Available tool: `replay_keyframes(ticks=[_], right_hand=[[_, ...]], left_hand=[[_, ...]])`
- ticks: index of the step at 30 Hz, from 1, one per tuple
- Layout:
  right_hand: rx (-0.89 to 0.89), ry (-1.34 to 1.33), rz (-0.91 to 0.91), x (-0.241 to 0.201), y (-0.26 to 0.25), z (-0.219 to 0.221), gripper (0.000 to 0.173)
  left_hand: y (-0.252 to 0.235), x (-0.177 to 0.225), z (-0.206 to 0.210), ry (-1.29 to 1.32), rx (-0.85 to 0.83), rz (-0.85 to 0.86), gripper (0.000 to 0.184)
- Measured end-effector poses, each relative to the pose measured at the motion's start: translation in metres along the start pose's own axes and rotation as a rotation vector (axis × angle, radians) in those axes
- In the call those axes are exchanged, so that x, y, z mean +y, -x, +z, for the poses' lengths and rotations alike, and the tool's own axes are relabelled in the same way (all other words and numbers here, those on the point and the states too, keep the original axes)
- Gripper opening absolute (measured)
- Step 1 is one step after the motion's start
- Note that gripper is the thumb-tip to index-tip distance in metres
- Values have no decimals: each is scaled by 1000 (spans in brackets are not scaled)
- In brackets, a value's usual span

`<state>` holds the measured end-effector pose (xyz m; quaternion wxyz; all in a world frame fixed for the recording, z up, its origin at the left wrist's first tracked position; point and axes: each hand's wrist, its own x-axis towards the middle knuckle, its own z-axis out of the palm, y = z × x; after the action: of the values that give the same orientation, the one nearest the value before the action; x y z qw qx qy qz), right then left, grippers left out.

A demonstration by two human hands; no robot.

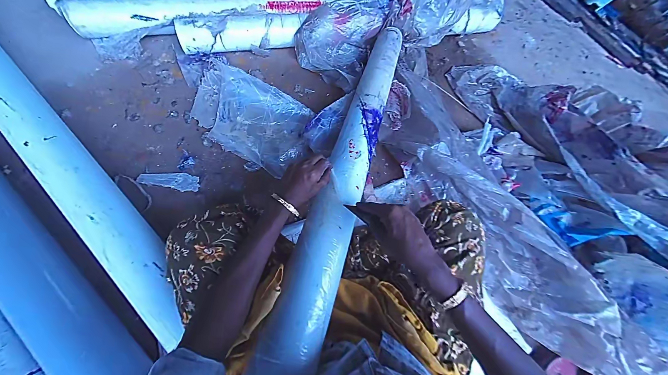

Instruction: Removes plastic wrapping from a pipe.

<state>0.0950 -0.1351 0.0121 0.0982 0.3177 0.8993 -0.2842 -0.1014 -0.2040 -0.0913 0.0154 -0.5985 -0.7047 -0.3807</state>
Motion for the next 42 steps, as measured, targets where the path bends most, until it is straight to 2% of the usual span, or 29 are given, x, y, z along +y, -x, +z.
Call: replay_keyframes(ticks=[4,6,8,10,12,14,15,17,20,23,26,29,31,36,42], right_hand=[[-28,-190,-51,19,19,6,28],[96,-374,-64,27,22,6,23],[205,-689,49,30,19,-2,18],[236,-992,224,31,18,-11,17],[238,-1193,329,37,23,-12,23],[241,-1324,383,44,27,-4,26],[239,-1368,407,46,29,1,26],[231,-1412,429,51,33,13,27],[229,-1294,327,55,31,27,26],[315,-857,104,60,17,38,24],[304,-449,90,46,0,24,32],[203,-209,127,26,-18,8,37],[156,-75,120,16,-28,3,34],[83,89,74,2,-39,2,32],[176,57,-27,7,0,27,32]], left_hand=[[2,-1,-1,1,2,3,13],[1,-1,-4,16,-37,-19,13],[-3,-2,-11,42,-96,-32,13],[-9,0,-21,80,-181,-33,16],[-15,3,-26,151,-242,4,30],[-18,8,-30,223,-382,59,49],[-17,12,-32,248,-453,80,49],[-14,12,-32,229,-517,132,35],[-14,8,-30,128,-453,249,19],[-11,13,-22,6,-313,322,13],[4,15,-10,-140,-158,324,14],[18,13,-1,-206,10,242,16],[21,10,3,-238,66,257,16],[20,6,-2,-197,67,259,14],[20,5,-10,-154,0,255,14]])
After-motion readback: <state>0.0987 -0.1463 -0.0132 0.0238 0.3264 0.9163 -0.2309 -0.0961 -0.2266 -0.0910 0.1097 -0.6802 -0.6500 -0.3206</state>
